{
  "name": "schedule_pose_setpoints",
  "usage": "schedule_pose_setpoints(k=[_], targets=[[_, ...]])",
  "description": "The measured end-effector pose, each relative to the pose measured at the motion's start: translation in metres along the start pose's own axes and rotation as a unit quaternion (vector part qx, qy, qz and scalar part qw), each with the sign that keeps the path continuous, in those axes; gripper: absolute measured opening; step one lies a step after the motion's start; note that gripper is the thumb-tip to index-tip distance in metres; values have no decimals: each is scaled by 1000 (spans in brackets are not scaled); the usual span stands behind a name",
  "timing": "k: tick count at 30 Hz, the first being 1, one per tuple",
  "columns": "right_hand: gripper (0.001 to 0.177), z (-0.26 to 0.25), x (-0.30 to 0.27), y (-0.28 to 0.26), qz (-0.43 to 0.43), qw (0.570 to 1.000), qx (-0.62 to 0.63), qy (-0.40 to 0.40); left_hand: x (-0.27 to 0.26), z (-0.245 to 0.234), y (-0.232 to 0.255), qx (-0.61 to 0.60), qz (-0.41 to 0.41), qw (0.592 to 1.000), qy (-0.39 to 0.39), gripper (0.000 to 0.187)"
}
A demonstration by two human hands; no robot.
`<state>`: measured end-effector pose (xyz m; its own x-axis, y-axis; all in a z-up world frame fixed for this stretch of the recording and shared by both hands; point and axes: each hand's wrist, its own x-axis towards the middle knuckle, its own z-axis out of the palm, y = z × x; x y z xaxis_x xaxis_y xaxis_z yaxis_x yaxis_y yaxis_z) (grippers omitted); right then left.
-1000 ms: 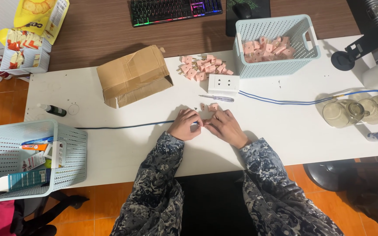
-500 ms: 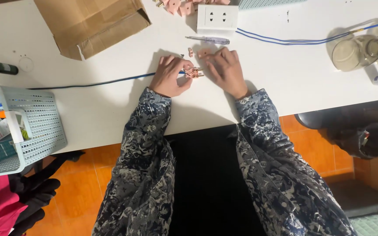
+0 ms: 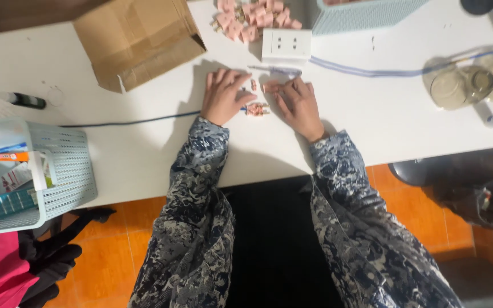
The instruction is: Assembling an electrical socket by inserting small plastic components and using a screwdriver
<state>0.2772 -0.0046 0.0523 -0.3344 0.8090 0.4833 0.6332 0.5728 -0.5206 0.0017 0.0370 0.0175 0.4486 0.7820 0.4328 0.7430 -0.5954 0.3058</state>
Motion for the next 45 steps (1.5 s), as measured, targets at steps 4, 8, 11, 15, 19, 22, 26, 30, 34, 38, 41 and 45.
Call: schedule_pose_setpoints(k=[4,8,11,15,19,22,26,30,34,38,41,45], targets=[[20,3,-1,7,-7,1000,-8,8,4,23,-18,28,10,999,-20,53],[20,4,-3,6,14,1000,13,1,4,19,-15,-27,-24,997,-70,35],[21,5,-5,10,25,1000,10,-6,-1,14,-9,-80,-7,995,-57,35],[22,-4,-2,0,28,1000,6,-13,-14,6,3,-157,9,985,-65,37],[23,-1,-3,4,34,999,2,-26,-13,1,4,-154,-3,985,-74,35],[22,-1,-3,4,31,999,-2,-23,-15,3,4,-161,-4,984,-77,35],[22,-2,-2,0,59,998,13,-16,-14,-4,5,-155,-5,980,-125,39],[22,-1,-1,0,64,998,2,-5,-11,-12,9,-150,0,976,-157,40],[24,7,-7,30,76,997,-27,12,-12,-9,7,-137,0,977,-166,41],[31,0,1,29,89,987,-131,-13,-13,-13,8,-139,0,976,-166,40],[32,-1,4,35,86,980,-179,-26,-13,-11,6,-128,3,978,-166,39],[27,-1,9,43,93,979,-181,-33,-13,-7,3,-126,8,977,-171,40]])
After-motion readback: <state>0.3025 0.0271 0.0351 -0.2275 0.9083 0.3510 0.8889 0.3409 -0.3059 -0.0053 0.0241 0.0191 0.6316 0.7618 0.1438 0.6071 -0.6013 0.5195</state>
